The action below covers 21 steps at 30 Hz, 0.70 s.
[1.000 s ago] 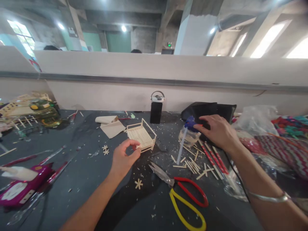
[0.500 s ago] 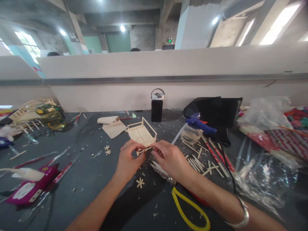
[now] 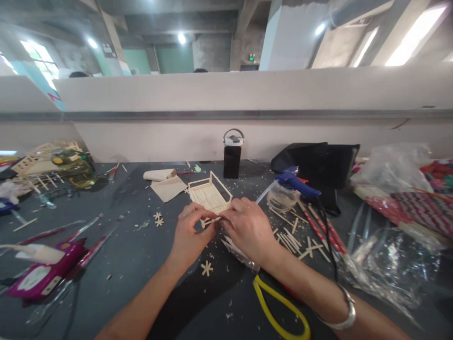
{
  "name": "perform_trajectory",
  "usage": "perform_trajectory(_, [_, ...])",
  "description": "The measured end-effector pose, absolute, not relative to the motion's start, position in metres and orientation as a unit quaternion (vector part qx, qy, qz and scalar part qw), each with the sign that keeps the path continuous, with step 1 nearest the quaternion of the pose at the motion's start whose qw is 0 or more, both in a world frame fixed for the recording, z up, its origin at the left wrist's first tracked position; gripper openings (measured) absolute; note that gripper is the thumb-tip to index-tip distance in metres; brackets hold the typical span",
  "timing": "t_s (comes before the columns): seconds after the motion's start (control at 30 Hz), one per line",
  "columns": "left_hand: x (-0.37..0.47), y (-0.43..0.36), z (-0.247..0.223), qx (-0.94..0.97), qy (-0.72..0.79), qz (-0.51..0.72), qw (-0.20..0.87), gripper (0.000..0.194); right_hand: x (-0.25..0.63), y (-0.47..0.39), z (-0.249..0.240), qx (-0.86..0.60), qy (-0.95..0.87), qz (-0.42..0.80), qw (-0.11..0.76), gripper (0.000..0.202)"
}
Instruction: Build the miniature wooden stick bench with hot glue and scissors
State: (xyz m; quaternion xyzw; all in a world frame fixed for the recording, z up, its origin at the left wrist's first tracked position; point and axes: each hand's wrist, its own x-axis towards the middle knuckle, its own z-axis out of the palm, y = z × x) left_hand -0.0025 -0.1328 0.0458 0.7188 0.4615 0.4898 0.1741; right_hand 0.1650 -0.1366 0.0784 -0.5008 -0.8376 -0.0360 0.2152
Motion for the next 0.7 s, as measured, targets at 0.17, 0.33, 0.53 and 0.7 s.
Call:
perform_trajectory(0.17, [-0.003, -0.133, 0.045, 0.722, 0.462, 0.483, 0.176, 0.009, 0.165, -0.130, 0.075, -0.497, -0.833, -0.017, 0.242, 0.010])
perform_trajectory(0.33, [-0.003, -0.131, 0.044, 0.723, 0.458, 0.485, 0.179, 0.008, 0.168, -0.127, 0.074, -0.496, -0.823, 0.019, 0.275, 0.009])
perform_trajectory(0.53, [-0.002, -0.130, 0.041, 0.722, 0.460, 0.486, 0.174, 0.010, 0.170, -0.125, 0.073, -0.481, -0.824, 0.035, 0.297, 0.009])
perform_trajectory(0.7, [-0.002, -0.130, 0.043, 0.718, 0.476, 0.477, 0.174, 0.015, 0.169, -0.122, 0.070, -0.482, -0.823, 0.034, 0.299, 0.009])
